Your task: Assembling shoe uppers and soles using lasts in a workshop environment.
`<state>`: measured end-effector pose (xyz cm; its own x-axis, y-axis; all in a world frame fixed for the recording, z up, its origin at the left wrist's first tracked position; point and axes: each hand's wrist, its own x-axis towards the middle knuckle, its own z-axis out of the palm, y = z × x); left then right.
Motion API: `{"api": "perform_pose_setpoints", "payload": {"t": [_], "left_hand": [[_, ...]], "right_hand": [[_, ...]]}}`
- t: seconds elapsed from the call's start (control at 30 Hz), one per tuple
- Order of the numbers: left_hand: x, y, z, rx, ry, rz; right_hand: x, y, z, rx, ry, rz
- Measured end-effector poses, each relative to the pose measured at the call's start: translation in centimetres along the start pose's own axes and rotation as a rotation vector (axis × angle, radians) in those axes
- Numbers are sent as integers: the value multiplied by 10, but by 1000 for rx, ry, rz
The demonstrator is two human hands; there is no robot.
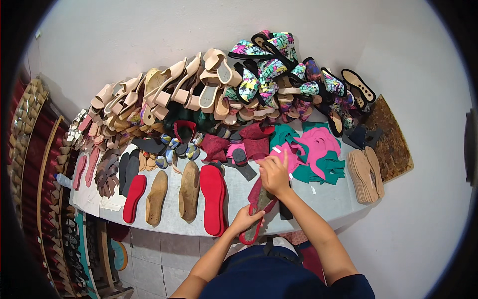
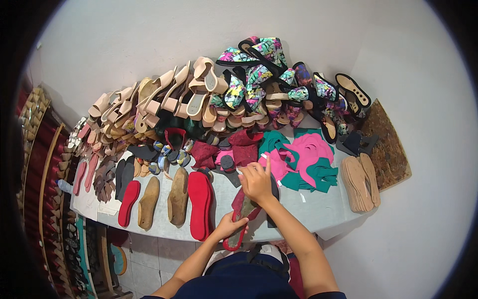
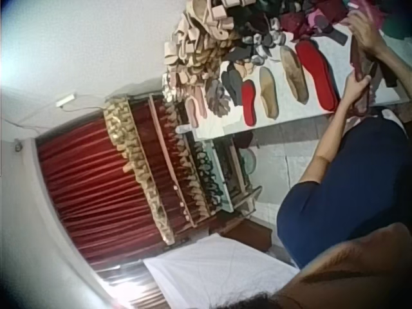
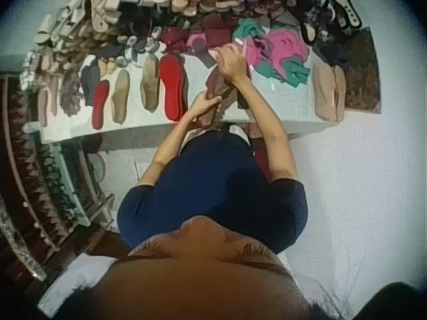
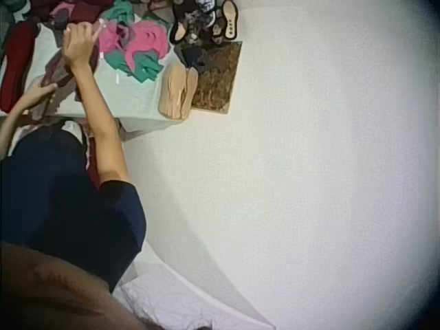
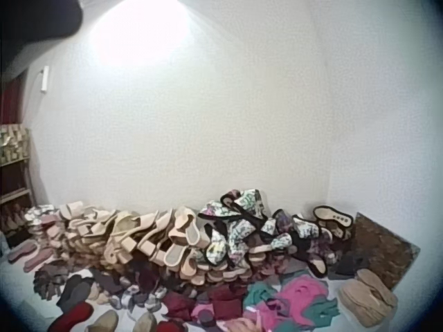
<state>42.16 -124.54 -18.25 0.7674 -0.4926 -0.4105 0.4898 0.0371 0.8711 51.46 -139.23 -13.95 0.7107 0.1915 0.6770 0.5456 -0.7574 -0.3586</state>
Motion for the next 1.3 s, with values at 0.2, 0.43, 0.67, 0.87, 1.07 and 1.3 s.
{"api": "perform_pose_setpoints", "payload": {"t": [0.2, 0.43, 0.67, 0.87, 1.07, 1.3], "left_hand": [[-1, 5, 1, -79, 17, 40], [-4, 17, -1, -131, 28, 48], [-7, 8, -8, -151, -7, 34], [-6, 8, -3, -126, 18, 11], [9, -3, -5, -101, 112, 78], [3, -10, -13, -74, 123, 92]], "right_hand": [[-16, 2, 0, -114, 8, 4], [0, 6, 5, 60, 128, 207], [-1, 30, 11, 118, 120, 352], [-4, 27, 8, -127, 56, 127], [-6, -22, 14, -146, -82, 16], [-14, -44, 32, -131, -76, -91]]}}
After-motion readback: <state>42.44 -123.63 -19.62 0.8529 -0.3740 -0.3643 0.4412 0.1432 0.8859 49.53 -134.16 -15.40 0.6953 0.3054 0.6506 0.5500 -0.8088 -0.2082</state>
